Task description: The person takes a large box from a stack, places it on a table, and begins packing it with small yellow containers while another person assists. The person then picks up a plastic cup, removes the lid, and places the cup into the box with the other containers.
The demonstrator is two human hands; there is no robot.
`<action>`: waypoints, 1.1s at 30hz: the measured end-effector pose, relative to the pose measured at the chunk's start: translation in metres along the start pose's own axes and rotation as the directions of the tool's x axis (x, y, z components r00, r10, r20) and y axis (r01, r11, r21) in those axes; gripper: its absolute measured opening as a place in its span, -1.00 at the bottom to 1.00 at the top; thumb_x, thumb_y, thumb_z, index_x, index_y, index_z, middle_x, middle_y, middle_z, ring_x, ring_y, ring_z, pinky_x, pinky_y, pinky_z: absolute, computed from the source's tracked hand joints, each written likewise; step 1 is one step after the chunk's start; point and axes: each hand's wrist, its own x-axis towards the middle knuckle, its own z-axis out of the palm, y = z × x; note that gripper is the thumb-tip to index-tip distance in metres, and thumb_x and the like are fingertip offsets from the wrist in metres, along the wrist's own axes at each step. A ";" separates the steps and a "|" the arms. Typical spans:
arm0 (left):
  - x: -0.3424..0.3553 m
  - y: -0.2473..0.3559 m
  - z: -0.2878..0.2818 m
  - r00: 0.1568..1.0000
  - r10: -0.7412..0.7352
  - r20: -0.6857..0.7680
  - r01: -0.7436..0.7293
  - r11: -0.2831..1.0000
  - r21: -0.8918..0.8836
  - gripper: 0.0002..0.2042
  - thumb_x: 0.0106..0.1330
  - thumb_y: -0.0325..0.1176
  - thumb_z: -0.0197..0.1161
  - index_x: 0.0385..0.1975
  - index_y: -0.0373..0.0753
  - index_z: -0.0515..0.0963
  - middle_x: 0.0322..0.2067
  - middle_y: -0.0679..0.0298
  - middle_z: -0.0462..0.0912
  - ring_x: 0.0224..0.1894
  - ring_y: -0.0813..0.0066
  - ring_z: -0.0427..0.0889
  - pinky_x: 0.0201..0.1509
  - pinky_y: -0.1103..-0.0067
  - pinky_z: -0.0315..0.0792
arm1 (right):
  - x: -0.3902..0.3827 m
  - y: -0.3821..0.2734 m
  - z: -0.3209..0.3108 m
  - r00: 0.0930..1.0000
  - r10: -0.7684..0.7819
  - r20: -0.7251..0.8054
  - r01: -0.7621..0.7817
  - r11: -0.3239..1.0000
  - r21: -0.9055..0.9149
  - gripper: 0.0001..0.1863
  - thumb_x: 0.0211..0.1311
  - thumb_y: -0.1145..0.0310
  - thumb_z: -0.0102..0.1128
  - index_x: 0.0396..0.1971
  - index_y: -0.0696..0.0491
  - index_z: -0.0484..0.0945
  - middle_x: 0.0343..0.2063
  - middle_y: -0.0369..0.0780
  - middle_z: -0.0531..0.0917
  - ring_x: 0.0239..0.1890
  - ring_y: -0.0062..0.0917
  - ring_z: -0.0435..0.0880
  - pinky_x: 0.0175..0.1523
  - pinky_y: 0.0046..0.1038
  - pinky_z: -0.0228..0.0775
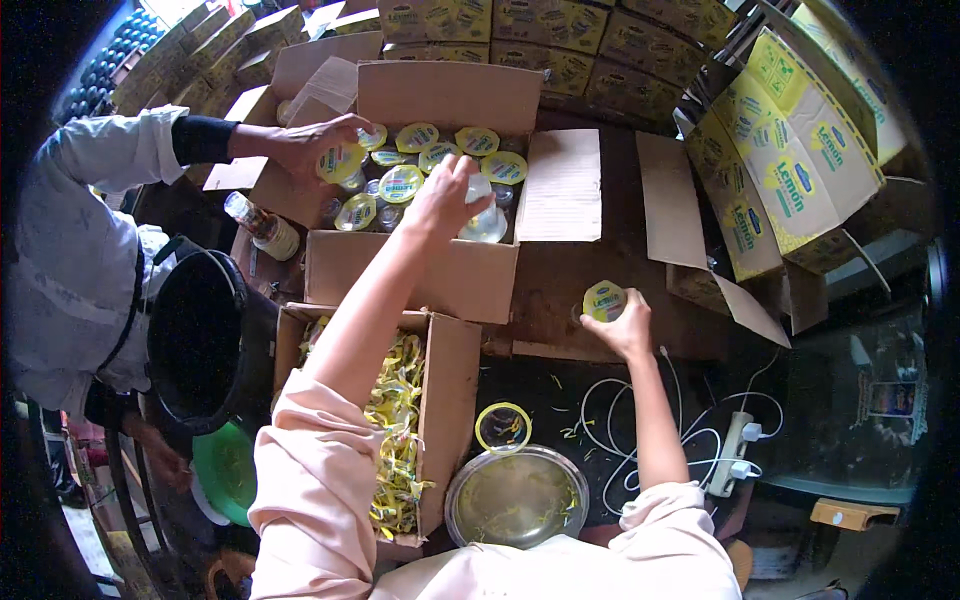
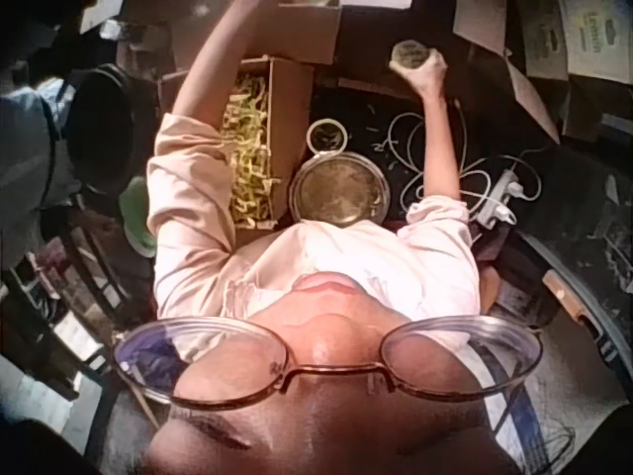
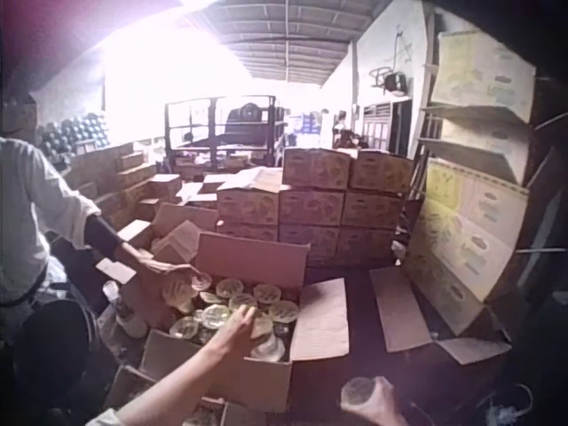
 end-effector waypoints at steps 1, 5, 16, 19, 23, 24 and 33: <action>-0.001 0.008 -0.014 0.999 -0.052 -0.012 0.051 0.997 -0.064 -0.60 0.06 -0.16 0.18 -0.21 -0.29 0.31 -0.21 0.03 0.34 -0.16 0.07 0.40 -0.10 0.37 0.32 | 0.001 -0.005 0.000 1.000 -0.008 0.001 0.008 1.000 0.007 -0.24 -0.60 0.00 0.42 -0.38 0.28 0.39 -0.40 0.00 0.50 -0.32 -0.23 0.52 -0.16 -0.35 0.41; -0.013 0.018 -0.040 0.995 -0.074 -0.068 0.061 0.982 -0.180 -0.59 0.05 -0.18 0.20 -0.20 -0.30 0.31 -0.20 0.06 0.34 -0.12 0.09 0.38 -0.06 0.38 0.30 | 0.009 -0.016 -0.002 0.977 0.155 0.145 -0.157 0.988 -0.003 -0.12 -0.57 -0.05 0.41 -0.24 0.31 0.34 -0.20 0.11 0.44 -0.11 -0.19 0.46 -0.06 -0.31 0.36; -0.111 0.091 -0.127 0.868 -0.106 -0.484 -0.078 0.935 -0.345 -0.65 0.09 -0.24 0.18 -0.25 -0.34 0.30 -0.34 0.13 0.38 -0.24 0.37 0.40 -0.21 0.53 0.35 | -0.023 -0.050 -0.041 0.990 -0.023 0.137 -0.018 0.955 0.296 0.33 -0.55 -0.12 0.42 0.19 0.08 -0.29 0.11 0.03 0.08 0.10 -0.21 0.23 0.11 -0.26 0.19; -0.164 0.127 -0.134 0.879 -0.357 -0.314 -0.063 0.567 -0.821 -0.70 0.24 -0.15 -0.05 -0.17 -0.21 0.23 -0.29 0.27 0.36 -0.30 0.61 0.44 -0.27 0.61 0.46 | -0.094 -0.106 -0.069 0.880 -0.325 0.348 -0.239 0.330 0.913 0.18 -0.33 -0.02 0.38 0.19 0.10 -0.26 0.11 -0.03 0.10 0.09 -0.31 0.26 0.05 -0.35 0.26; -0.241 0.166 -0.124 0.916 -0.400 -0.011 0.057 0.156 -0.986 -0.67 0.22 -0.18 -0.01 -0.12 -0.21 0.19 -0.25 0.31 0.30 -0.15 0.55 0.41 -0.19 0.53 0.47 | -0.182 -0.159 -0.092 0.888 -0.440 0.137 -0.189 -0.077 0.979 -0.06 -0.14 0.26 0.32 0.16 0.15 -0.12 0.03 -0.12 0.23 0.04 -0.44 0.31 0.01 -0.41 0.30; -0.259 0.173 -0.121 0.925 -0.380 0.011 0.066 0.131 -0.989 -0.68 0.23 -0.20 -0.01 -0.10 -0.20 0.19 -0.23 0.32 0.29 -0.14 0.55 0.40 -0.18 0.52 0.46 | -0.202 -0.165 -0.097 0.929 -0.309 0.204 -0.223 -0.030 0.974 -0.16 -0.16 0.36 0.31 0.12 0.18 0.00 -0.07 -0.15 0.34 -0.04 -0.51 0.37 -0.01 -0.47 0.32; -0.379 0.200 -0.137 0.954 0.096 0.285 0.047 0.890 -0.454 -0.32 -0.20 -0.37 0.26 0.03 -0.27 0.17 -0.08 0.05 0.35 -0.01 0.17 0.35 0.09 0.45 0.22 | -0.354 -0.164 -0.061 0.992 -0.093 0.089 -0.020 0.571 0.821 -0.19 -0.40 0.25 0.46 -0.06 0.26 0.26 -0.18 -0.14 0.44 -0.12 -0.51 0.44 0.01 -0.52 0.28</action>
